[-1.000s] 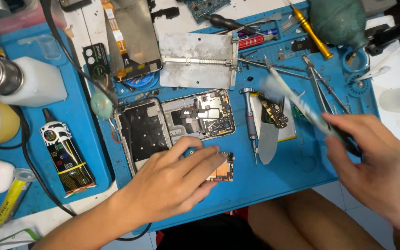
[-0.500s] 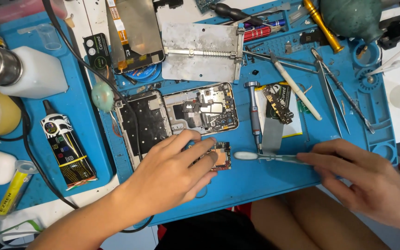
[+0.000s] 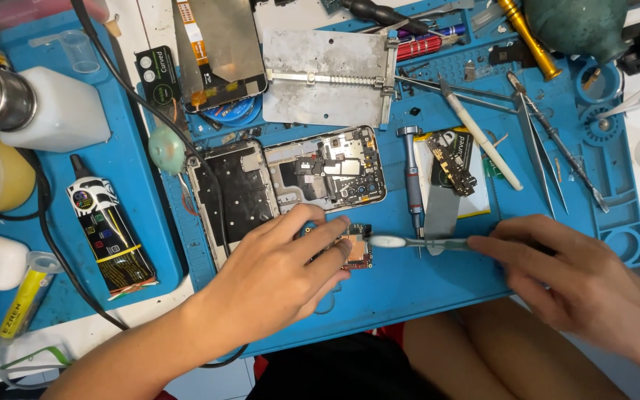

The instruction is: Soldering and cleaning components on a mobile phone motherboard at a repair station.

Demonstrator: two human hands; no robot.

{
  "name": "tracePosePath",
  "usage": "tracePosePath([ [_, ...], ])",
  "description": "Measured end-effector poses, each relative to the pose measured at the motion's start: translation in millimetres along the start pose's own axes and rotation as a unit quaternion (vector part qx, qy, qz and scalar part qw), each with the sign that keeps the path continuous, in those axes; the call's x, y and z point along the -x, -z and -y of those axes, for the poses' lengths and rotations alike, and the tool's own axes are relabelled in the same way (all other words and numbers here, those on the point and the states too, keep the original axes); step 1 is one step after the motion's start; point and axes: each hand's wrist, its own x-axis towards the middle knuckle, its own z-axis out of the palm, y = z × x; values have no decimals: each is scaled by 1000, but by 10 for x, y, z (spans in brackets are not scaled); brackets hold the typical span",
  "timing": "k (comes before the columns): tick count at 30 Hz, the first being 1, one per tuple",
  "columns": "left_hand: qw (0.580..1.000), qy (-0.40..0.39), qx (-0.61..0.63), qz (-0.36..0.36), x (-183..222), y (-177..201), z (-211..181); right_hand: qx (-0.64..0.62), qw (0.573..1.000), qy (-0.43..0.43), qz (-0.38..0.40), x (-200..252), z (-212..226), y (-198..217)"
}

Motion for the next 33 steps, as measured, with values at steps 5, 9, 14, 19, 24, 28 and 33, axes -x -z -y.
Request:
tracePosePath([
  [5,1000,3,1,2,2,-4,-2,2,1000,-1,1,29,-24,-38],
  [9,1000,2,3,0,-13,9,-3,2,1000,12,-25,15,12,-54],
  [14,1000,2,8,3,-13,14,0,20,999,24,-11,79,-63,-84],
  [19,1000,2,6,2,-16,7,3,1,999,37,17,43,-62,-39],
  [24,1000,6,6,3,-15,9,-8,24,999,19,-32,4,10,-43],
  [28,1000,6,10,3,-15,11,-8,25,999,12,-23,49,-26,-58],
  [33,1000,10,9,8,-21,19,-13,-23,999,42,9,76,-43,-25],
])
